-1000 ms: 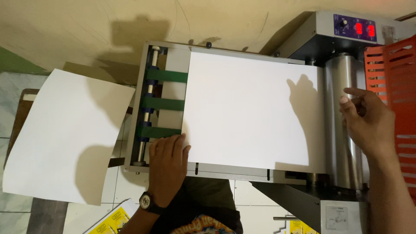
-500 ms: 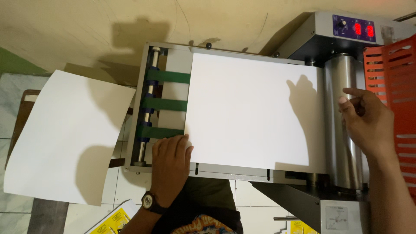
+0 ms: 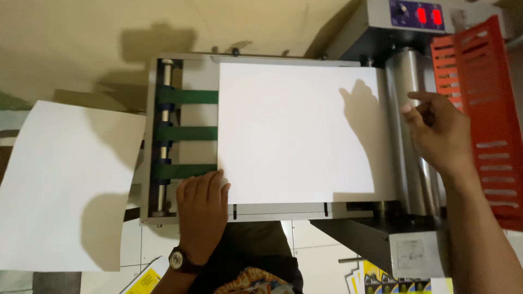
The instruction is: The person feeds large white sheets of paper into a laminating machine by hand. They guide the sheets through the rollers and retrieve them from the output side, repeating the process for multiple sheets.
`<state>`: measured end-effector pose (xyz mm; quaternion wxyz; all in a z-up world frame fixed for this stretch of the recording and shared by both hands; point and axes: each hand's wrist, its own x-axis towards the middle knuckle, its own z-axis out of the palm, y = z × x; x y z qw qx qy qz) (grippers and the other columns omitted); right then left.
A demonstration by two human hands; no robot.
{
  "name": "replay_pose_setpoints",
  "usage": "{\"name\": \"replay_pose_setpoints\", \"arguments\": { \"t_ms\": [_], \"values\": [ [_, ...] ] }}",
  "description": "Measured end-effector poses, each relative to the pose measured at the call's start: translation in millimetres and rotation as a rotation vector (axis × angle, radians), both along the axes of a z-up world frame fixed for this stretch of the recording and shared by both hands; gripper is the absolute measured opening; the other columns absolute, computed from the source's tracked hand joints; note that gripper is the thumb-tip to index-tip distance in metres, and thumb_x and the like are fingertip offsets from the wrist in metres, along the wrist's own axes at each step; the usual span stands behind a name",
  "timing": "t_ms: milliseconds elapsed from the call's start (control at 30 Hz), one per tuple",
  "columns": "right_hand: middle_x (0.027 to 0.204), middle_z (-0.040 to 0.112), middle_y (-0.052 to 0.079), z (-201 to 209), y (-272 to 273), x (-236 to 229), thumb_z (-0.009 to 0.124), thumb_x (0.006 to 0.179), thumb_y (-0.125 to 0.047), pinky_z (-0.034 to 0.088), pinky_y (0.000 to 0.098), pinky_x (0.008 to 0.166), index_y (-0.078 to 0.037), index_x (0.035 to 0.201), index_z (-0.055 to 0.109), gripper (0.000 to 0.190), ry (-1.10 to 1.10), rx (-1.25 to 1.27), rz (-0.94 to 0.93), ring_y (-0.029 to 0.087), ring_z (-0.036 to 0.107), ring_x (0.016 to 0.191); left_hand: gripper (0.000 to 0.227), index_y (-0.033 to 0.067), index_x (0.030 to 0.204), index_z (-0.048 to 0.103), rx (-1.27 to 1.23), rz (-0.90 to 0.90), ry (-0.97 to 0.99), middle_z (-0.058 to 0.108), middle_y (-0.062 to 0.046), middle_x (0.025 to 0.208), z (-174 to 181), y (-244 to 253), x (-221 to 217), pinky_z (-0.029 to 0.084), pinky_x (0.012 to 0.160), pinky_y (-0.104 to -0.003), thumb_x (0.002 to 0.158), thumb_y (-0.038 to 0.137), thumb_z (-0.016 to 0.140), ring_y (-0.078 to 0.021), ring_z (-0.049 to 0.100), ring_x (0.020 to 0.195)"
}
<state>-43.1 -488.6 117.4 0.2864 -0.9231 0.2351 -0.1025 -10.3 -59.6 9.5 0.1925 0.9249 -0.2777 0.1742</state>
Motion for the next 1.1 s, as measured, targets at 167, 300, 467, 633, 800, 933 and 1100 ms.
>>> {"name": "replay_pose_setpoints", "arguments": {
  "t_ms": [167, 300, 467, 633, 800, 933, 1100],
  "values": [
    [0.092, 0.063, 0.005, 15.0, 11.0, 5.3, 0.064, 0.112, -0.025, 0.048, 0.0334, 0.077, -0.005, 0.139, 0.065, 0.034, 0.087, -0.015, -0.011, 0.017, 0.057, 0.083, 0.022, 0.0077, 0.118, 0.069, 0.006, 0.003, 0.009, 0.071, -0.007, 0.113, -0.4, 0.0, -0.8, 0.046, 0.1, -0.044, 0.101, 0.021, 0.066, -0.023, 0.065, 0.104],
    [0.092, 0.059, 0.004, 6.4, 4.0, 0.5, 0.066, 0.113, -0.027, 0.046, 0.0309, 0.074, -0.002, 0.14, 0.064, 0.037, 0.02, -0.008, 0.048, 0.015, 0.054, 0.082, 0.023, 0.0064, 0.119, 0.069, -0.005, -0.009, 0.047, 0.07, -0.008, 0.114, -0.2, -0.9, -1.5, 0.046, 0.1, -0.046, 0.101, 0.02, 0.065, -0.0247, 0.064, 0.104],
    [0.094, 0.066, 0.007, -0.6, -3.3, 2.2, 0.068, 0.112, -0.024, 0.047, 0.0332, 0.075, -0.003, 0.137, 0.066, 0.032, 0.035, -0.074, 0.041, 0.017, 0.058, 0.082, 0.022, 0.0072, 0.119, 0.068, 0.001, -0.016, 0.023, 0.07, -0.007, 0.115, 2.9, -2.9, -0.9, 0.045, 0.099, -0.044, 0.101, 0.019, 0.068, -0.0237, 0.065, 0.102],
    [0.092, 0.061, 0.006, 11.2, 8.1, 3.4, 0.066, 0.114, -0.024, 0.047, 0.0319, 0.074, 0.0, 0.139, 0.064, 0.035, 0.052, -0.033, 0.04, 0.016, 0.056, 0.082, 0.021, 0.0058, 0.119, 0.068, -0.01, -0.027, 0.03, 0.071, -0.008, 0.114, 1.7, -4.0, -1.3, 0.045, 0.099, -0.044, 0.102, 0.019, 0.066, -0.0239, 0.064, 0.102],
    [0.091, 0.061, 0.004, 9.6, 7.5, 3.0, 0.065, 0.114, -0.023, 0.046, 0.0327, 0.076, -0.002, 0.139, 0.064, 0.032, 0.083, -0.027, 0.002, 0.016, 0.054, 0.081, 0.022, 0.0047, 0.119, 0.069, 0.015, -0.031, -0.015, 0.072, -0.009, 0.113, 4.6, -6.3, -1.4, 0.048, 0.1, -0.044, 0.101, 0.019, 0.069, -0.0234, 0.065, 0.102],
    [0.09, 0.061, 0.006, 5.5, 4.0, 1.1, 0.068, 0.116, -0.021, 0.046, 0.032, 0.072, 0.001, 0.137, 0.066, 0.031, 0.013, -0.092, 0.082, 0.016, 0.055, 0.08, 0.022, 0.0048, 0.119, 0.068, 0.021, -0.042, 0.004, 0.07, -0.009, 0.112, 7.1, -7.9, -1.8, 0.047, 0.1, -0.044, 0.102, 0.018, 0.068, -0.0233, 0.065, 0.102],
    [0.088, 0.059, 0.003, 9.7, 6.2, 2.2, 0.067, 0.116, -0.023, 0.045, 0.0337, 0.071, 0.001, 0.138, 0.065, 0.032, 0.06, -0.105, 0.073, 0.016, 0.053, 0.079, 0.02, 0.005, 0.118, 0.068, 0.03, -0.043, 0.009, 0.071, -0.008, 0.112, 6.0, -9.7, -2.9, 0.047, 0.102, -0.043, 0.102, 0.018, 0.067, -0.0234, 0.066, 0.103]
  ]
}}
